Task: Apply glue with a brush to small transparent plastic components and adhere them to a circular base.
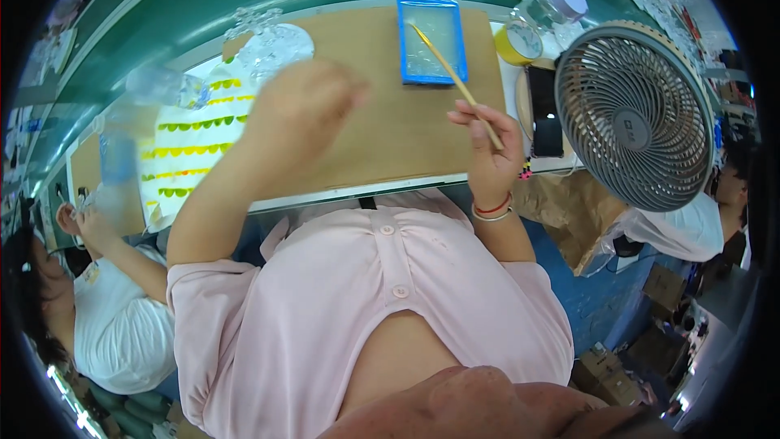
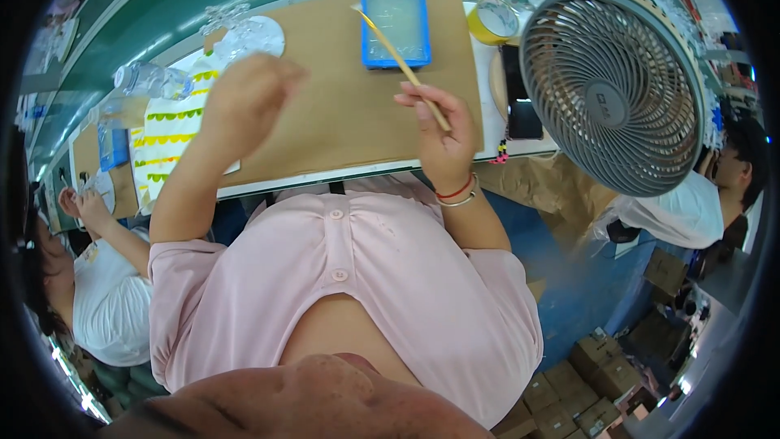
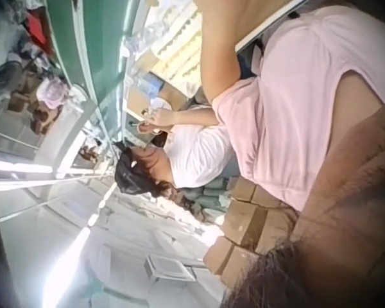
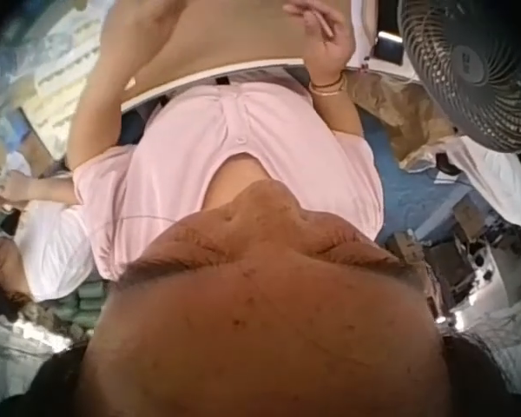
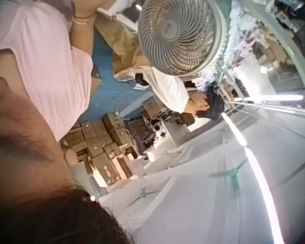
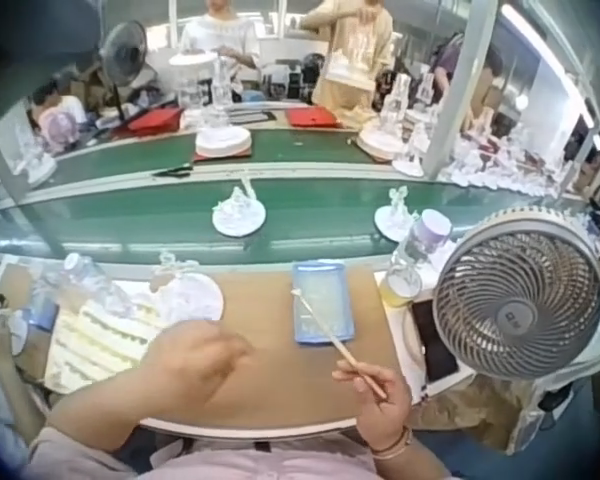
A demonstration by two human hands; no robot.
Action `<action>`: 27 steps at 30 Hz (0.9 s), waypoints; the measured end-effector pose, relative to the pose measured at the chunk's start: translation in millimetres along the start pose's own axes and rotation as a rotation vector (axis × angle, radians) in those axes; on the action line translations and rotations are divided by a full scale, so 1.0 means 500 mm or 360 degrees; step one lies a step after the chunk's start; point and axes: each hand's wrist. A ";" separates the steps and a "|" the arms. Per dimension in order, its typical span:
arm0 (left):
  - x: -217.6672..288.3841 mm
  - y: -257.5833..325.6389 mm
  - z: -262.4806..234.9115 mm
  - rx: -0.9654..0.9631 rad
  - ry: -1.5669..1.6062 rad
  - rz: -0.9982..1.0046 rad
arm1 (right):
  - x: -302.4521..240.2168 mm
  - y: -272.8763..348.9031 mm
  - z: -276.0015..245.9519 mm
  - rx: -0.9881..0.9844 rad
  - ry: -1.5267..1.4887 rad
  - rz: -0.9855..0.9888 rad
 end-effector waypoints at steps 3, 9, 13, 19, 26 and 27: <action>-0.102 -0.019 -0.065 0.0344 -0.0349 -0.0218 | 0.000 0.009 -0.018 0.0118 0.0058 -0.0028; -0.239 0.006 -0.106 -0.0116 -0.0466 -0.0556 | 0.002 0.012 -0.044 0.0282 0.0172 -0.0224; -0.350 0.008 -0.119 0.0276 0.0122 0.0335 | -0.003 0.004 -0.048 0.0285 0.0276 -0.0252; -0.253 -0.052 -0.137 0.0136 0.0007 -0.0103 | -0.001 -0.028 -0.068 0.0288 0.0329 -0.0244; -0.052 -0.032 -0.106 0.0068 -0.0485 -0.0293 | 0.016 -0.073 -0.047 0.0208 0.0663 -0.0047; -0.042 -0.017 -0.083 0.0172 -0.0450 -0.0223 | 0.020 -0.081 -0.037 0.0209 0.0676 -0.0115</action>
Point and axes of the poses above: each hand's wrist, its own y-axis away from the middle knuckle, its own z-axis out of the palm, x = y × z, and after that the axes turned 7 degrees about y, right-handed
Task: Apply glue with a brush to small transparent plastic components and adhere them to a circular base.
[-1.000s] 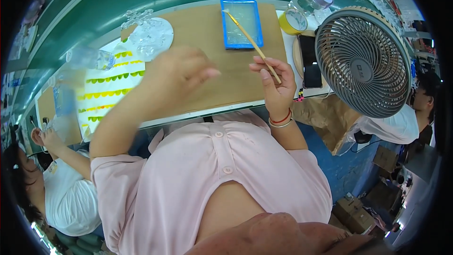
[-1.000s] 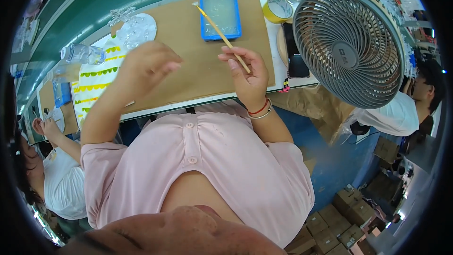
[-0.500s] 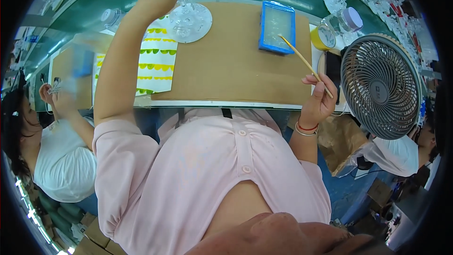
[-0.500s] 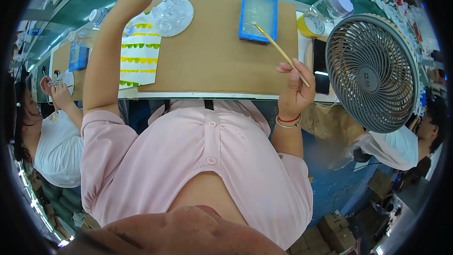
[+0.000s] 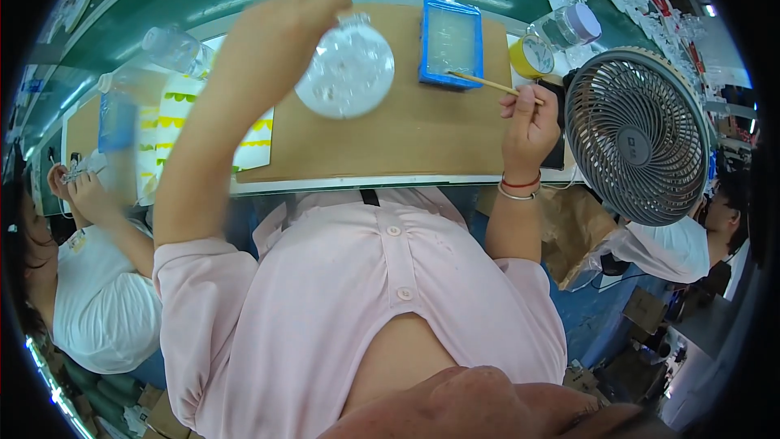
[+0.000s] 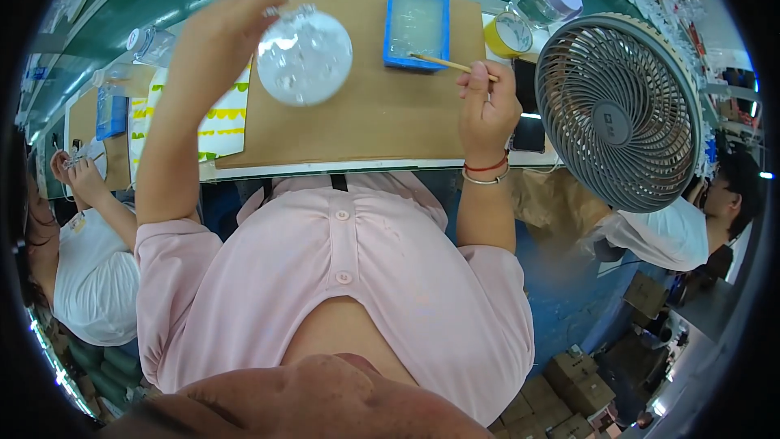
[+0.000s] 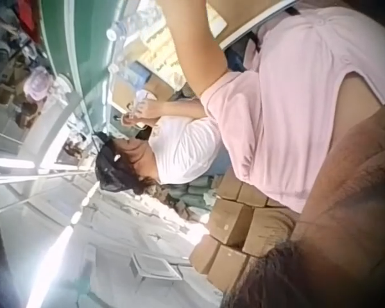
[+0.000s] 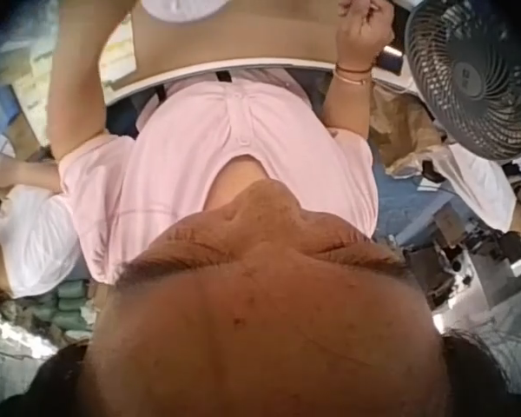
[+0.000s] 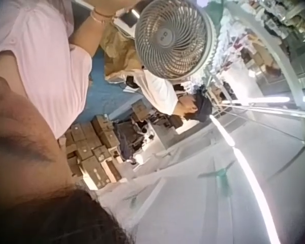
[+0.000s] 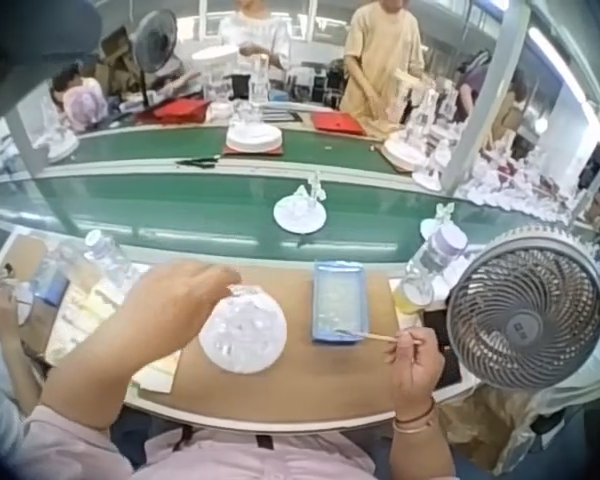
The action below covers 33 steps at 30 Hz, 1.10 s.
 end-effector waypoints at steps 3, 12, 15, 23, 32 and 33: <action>0.015 0.048 0.054 -0.0092 0.0134 -0.0132 | 0.003 -0.012 0.024 -0.0041 0.0060 -0.0077; -0.001 0.128 0.128 0.0278 0.0559 -0.0533 | -0.001 -0.051 0.044 -0.0015 0.0290 -0.0252; -0.007 0.153 0.144 0.0226 0.0606 -0.0619 | -0.002 -0.064 0.058 -0.0090 0.0309 -0.0305; -0.014 0.171 0.155 0.0385 0.0570 -0.0642 | -0.001 -0.088 0.071 -0.0066 0.0286 -0.0197; -0.011 0.181 0.173 0.0468 0.0740 -0.0796 | -0.003 -0.089 0.077 -0.0106 0.0271 -0.0189; -0.010 0.181 0.176 0.0491 0.0728 -0.0781 | -0.008 -0.087 0.077 -0.0125 0.0296 -0.0164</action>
Point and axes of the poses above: each hand's wrist, its own y-axis away from the middle knuckle, its own z-axis out of the palm, x = y × z, and after that the axes turned 7 degrees about y, right-handed
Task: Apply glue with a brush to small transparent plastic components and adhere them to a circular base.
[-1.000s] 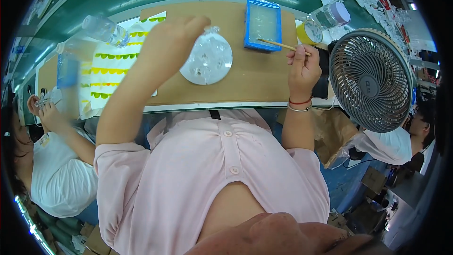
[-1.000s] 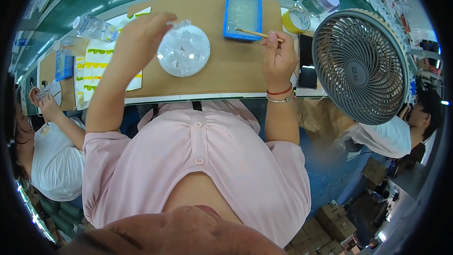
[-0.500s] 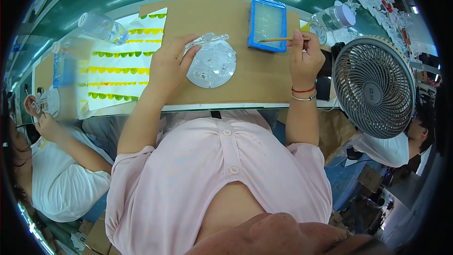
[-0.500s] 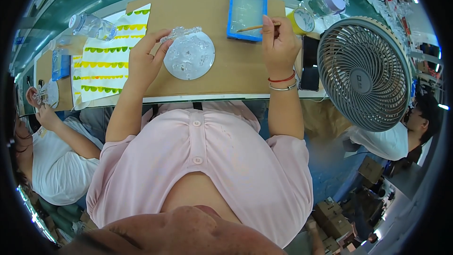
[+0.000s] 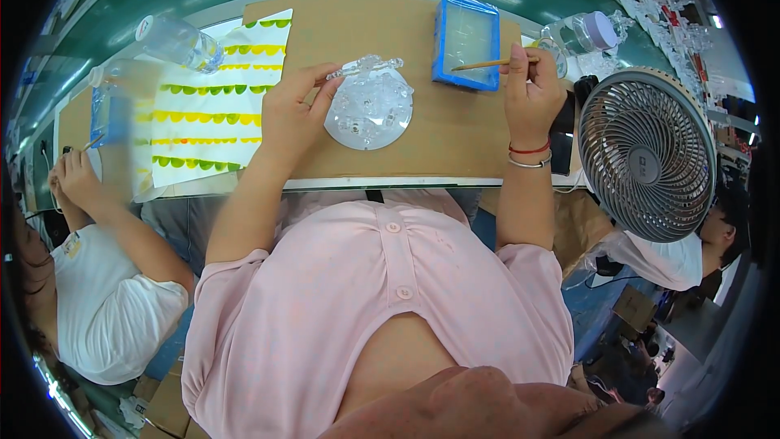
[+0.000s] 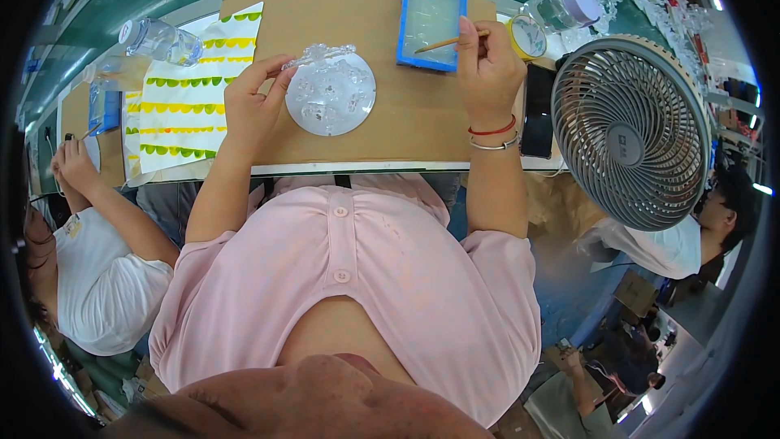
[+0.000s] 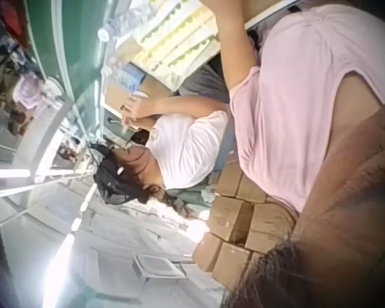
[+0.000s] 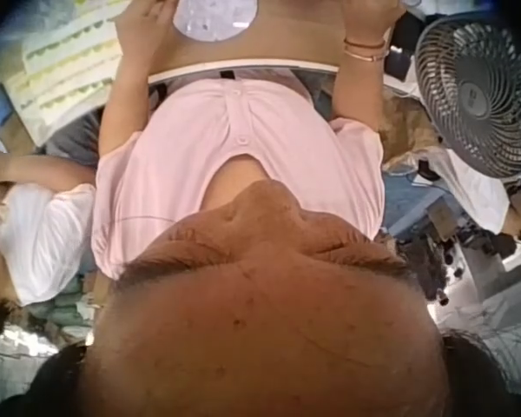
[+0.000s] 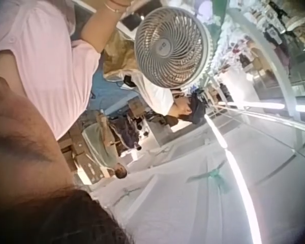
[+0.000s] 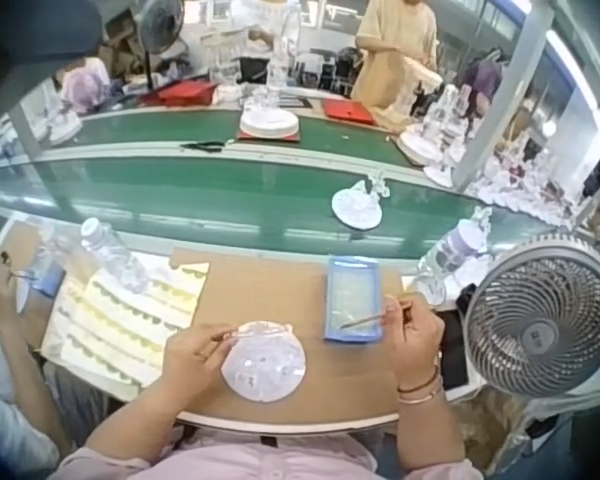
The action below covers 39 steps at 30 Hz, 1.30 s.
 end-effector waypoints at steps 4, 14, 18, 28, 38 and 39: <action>-0.004 0.006 0.010 0.0025 0.0045 -0.0023 | 0.011 0.012 -0.024 0.0145 -0.0162 -0.0012; -0.012 0.003 0.015 0.0038 0.0067 0.0106 | -0.052 0.144 -0.079 0.0099 -0.0696 -0.0177; -0.009 0.004 0.016 0.0064 0.0075 0.0164 | -0.058 0.192 -0.057 -0.0187 -0.0519 -0.0276; -0.011 0.005 0.013 0.0008 0.0071 0.0197 | -0.066 0.180 0.024 -0.0346 -0.0165 -0.0906; -0.007 0.006 0.008 -0.0007 -0.0008 0.0205 | -0.082 0.152 0.027 -0.0411 -0.0119 -0.0939; -0.008 0.006 0.008 -0.0014 0.0013 0.0198 | -0.084 0.149 0.025 -0.0417 -0.0120 -0.0947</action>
Point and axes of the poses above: each hand's wrist, its own y-axis away from the middle knuckle, its own z-axis out of the palm, x = y × z, and after that the axes turned 7 degrees about y, right-handed
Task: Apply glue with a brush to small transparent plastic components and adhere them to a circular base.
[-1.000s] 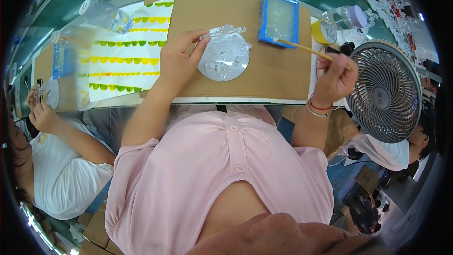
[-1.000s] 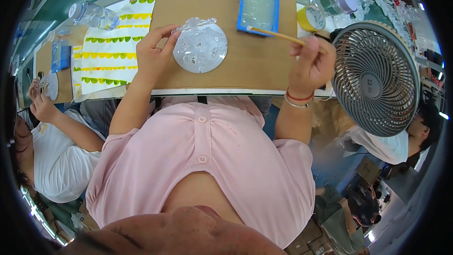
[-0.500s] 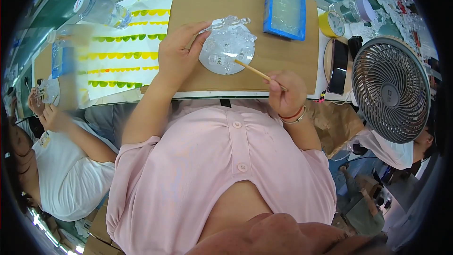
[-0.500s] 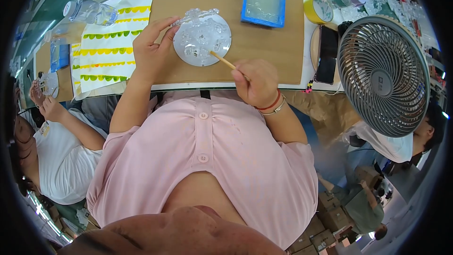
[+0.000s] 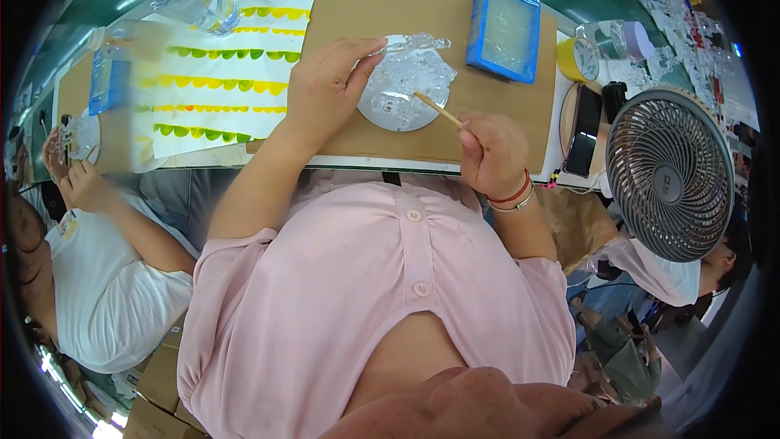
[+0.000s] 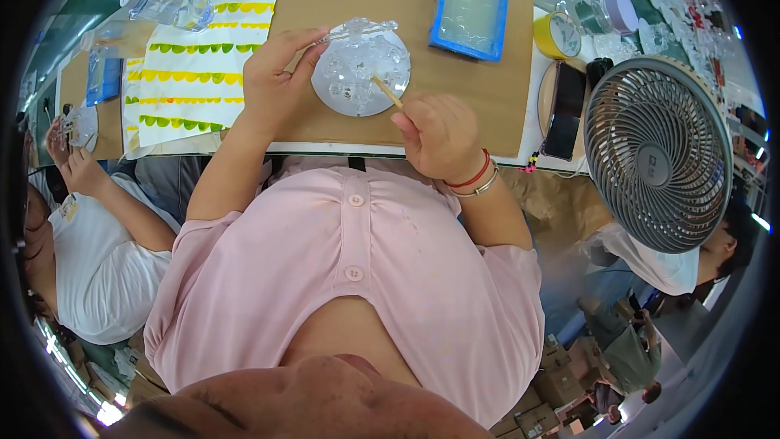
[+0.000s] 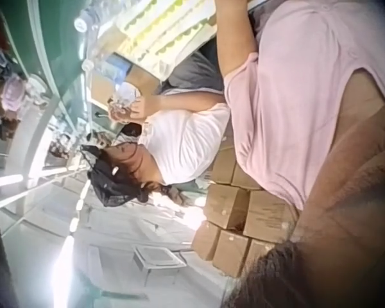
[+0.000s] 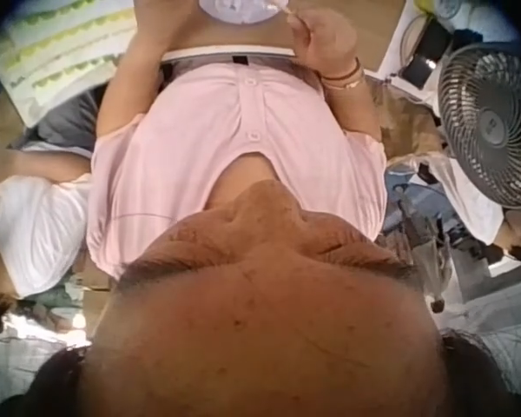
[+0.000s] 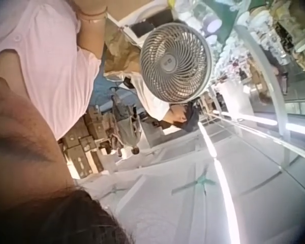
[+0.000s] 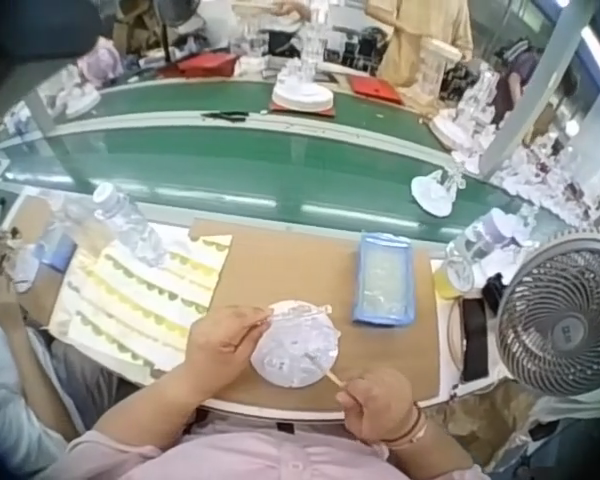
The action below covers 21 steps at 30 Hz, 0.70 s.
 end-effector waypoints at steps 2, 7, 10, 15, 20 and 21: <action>-0.003 0.002 0.000 0.0012 0.0004 0.0016 | -0.001 -0.006 -0.008 -0.0117 -0.0041 0.0053; -0.013 0.000 0.005 0.0113 0.0018 0.0170 | 0.000 0.009 -0.016 -0.0129 -0.0222 0.0270; -0.009 -0.001 0.004 0.0103 0.0041 0.0142 | 0.001 0.011 -0.010 -0.0122 -0.0301 0.0307; -0.006 -0.001 0.001 0.0017 0.0038 0.0097 | 0.002 0.015 0.029 -0.0071 -0.0387 0.0383; -0.010 0.002 0.000 0.0036 0.0013 0.0130 | -0.021 -0.034 -0.003 -0.0206 -0.0051 0.0158; -0.010 0.002 0.001 0.0038 0.0011 0.0150 | -0.021 -0.037 -0.002 -0.0208 -0.0050 0.0155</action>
Point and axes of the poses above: each hand's wrist, its own y-axis away from the middle knuckle, its own z-axis out of the palm, x = y × z, and after that the axes turned 7 degrees about y, right-handed
